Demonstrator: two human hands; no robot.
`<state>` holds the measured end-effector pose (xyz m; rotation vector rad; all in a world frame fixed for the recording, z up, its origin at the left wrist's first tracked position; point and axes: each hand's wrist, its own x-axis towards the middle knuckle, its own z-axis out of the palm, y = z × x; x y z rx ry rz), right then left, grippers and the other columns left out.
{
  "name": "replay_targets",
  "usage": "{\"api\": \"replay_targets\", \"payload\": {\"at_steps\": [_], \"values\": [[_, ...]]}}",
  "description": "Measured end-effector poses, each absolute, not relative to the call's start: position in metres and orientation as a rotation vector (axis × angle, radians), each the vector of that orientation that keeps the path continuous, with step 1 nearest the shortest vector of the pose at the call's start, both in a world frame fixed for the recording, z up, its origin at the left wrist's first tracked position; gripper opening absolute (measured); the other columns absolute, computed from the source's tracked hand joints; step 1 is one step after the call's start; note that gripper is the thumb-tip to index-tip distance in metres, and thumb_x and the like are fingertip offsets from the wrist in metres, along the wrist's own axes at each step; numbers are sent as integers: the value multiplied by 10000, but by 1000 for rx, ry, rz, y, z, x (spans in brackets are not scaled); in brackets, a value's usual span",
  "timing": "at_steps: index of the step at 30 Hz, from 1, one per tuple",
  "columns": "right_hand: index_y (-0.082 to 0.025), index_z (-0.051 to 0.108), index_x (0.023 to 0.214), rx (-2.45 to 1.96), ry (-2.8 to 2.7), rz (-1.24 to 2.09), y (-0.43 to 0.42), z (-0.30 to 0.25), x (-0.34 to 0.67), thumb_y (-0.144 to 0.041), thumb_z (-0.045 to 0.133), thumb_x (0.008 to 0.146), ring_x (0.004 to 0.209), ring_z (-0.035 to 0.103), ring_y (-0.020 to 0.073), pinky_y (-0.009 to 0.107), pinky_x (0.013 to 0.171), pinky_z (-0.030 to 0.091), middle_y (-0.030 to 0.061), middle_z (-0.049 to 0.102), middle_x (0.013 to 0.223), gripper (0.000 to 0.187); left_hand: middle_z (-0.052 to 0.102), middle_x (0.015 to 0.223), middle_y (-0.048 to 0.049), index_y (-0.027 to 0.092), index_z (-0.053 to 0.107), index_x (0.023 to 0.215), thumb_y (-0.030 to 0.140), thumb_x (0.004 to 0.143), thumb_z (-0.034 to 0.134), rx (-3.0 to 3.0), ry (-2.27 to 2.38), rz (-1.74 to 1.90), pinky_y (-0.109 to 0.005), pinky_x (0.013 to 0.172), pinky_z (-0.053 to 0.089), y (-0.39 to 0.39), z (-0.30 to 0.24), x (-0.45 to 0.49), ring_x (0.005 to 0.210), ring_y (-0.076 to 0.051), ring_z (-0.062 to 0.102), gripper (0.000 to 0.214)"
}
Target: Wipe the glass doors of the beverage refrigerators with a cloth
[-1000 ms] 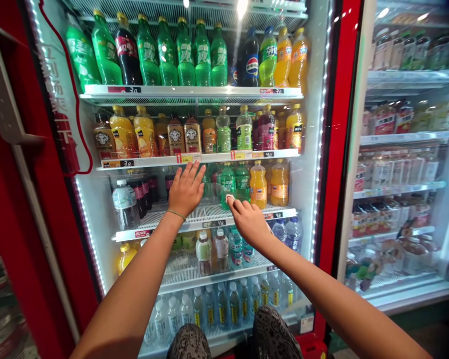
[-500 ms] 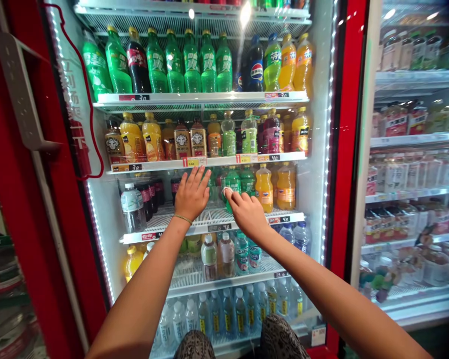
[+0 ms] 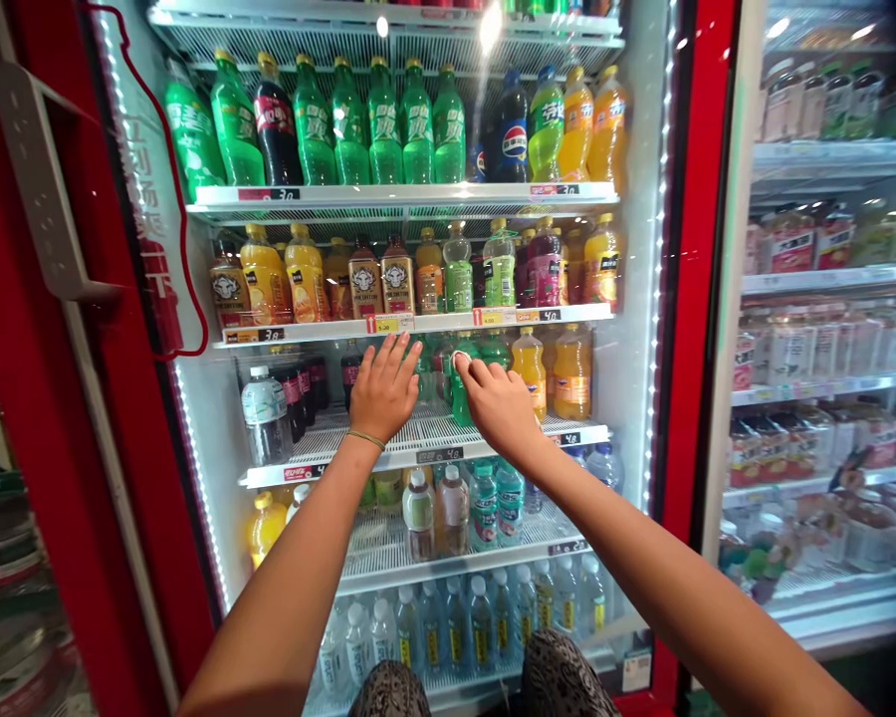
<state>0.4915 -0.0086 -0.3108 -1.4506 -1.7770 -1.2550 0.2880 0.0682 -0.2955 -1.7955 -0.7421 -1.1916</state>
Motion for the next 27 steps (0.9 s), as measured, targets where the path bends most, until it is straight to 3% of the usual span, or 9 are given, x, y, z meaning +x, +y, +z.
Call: {"api": "replay_targets", "payload": {"at_steps": [6,14,17,19,23,27], "values": [[-133,385,1528,-1321,-1887,-1305,-6,-329,491,-109,375,1024,925,534,236,379,717,338,124,683,1168,505,487,1578,-77,269,570,1461,259,992,477,-1672,-855,-1368,-527,1304,168,68,-297,287,1517,-258,382,478],[-154,387,1540,-1261,-1830,-1251,5,-311,467,-149,385,1029,964,534,254,388,767,361,148,678,1183,511,446,1604,-88,253,510,1511,258,987,453,-1681,-880,-1473,-551,1308,141,70,-297,285,1535,-260,346,527],[-171,386,1555,-1160,-1910,-1270,12,-324,467,-152,421,1023,1013,550,254,403,852,406,141,679,1222,534,463,1593,-84,253,534,1493,235,993,434,-1669,-887,-1450,-533,1306,164,70,-296,284,1528,-249,361,510],[-206,380,1571,-1089,-1882,-1283,20,-336,484,-140,429,1017,1155,549,257,433,993,411,128,657,1315,560,472,1587,-90,244,550,1480,224,995,427,-1668,-894,-1438,-534,1303,175,69,-296,284,1525,-252,367,501],[-246,273,1632,-1096,-1643,-1215,38,-335,533,-219,397,1043,1517,328,286,527,1221,295,114,462,1584,603,483,1579,-96,239,561,1470,209,986,437,-1686,-884,-1458,-550,1299,186,67,-296,284,1522,-261,372,500],[-205,67,1671,-1179,-1460,-1060,53,-306,526,-338,307,1070,1596,170,317,608,1266,226,131,212,1718,661,511,1560,-97,230,598,1430,182,975,428,-1700,-872,-1492,-544,1303,181,69,-296,283,1517,-252,380,488]]}}
